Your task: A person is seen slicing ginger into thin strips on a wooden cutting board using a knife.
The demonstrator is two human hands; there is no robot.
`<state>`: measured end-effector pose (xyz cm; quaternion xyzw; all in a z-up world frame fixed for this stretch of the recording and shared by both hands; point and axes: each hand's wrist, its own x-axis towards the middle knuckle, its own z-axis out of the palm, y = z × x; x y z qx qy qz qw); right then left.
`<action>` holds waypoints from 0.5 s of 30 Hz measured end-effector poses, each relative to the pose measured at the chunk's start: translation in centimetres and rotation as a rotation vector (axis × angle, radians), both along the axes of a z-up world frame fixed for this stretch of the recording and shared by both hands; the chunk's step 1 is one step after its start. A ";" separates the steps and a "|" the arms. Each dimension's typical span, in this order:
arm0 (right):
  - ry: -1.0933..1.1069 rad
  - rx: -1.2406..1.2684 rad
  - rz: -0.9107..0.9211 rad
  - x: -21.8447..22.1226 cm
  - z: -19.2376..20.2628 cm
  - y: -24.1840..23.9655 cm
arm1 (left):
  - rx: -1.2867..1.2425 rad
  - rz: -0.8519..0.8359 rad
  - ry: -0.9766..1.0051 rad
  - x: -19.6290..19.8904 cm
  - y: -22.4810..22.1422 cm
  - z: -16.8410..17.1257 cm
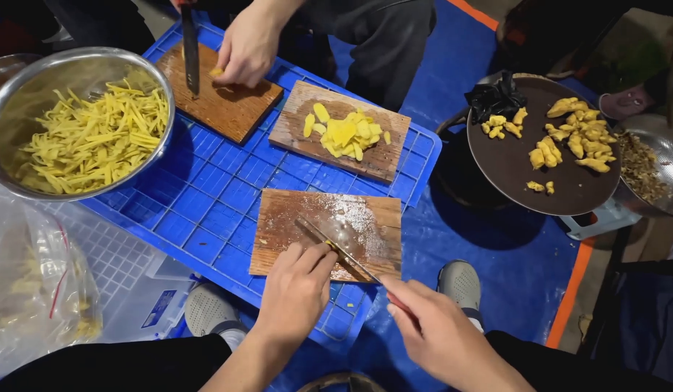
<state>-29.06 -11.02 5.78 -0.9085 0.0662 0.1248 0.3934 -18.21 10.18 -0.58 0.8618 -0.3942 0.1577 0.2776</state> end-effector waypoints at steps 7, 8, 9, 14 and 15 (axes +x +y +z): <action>0.035 -0.040 0.030 0.0 0.3 0.1 | -0.053 -0.019 0.018 0.1 -0.1 0.2; 0.063 -0.053 0.030 0.1 0.5 0.1 | -0.055 -0.021 0.014 0.1 -0.1 0.0; 0.063 -0.054 0.031 0.1 0.5 0.1 | -0.055 -0.020 0.014 0.1 -0.1 -0.1; 0.111 -0.089 0.048 0.2 0.6 0.2 | -0.055 -0.020 0.000 0.1 -0.1 0.0; 0.111 -0.089 0.050 0.2 0.5 0.2 | -0.055 -0.018 0.001 0.1 -0.1 0.0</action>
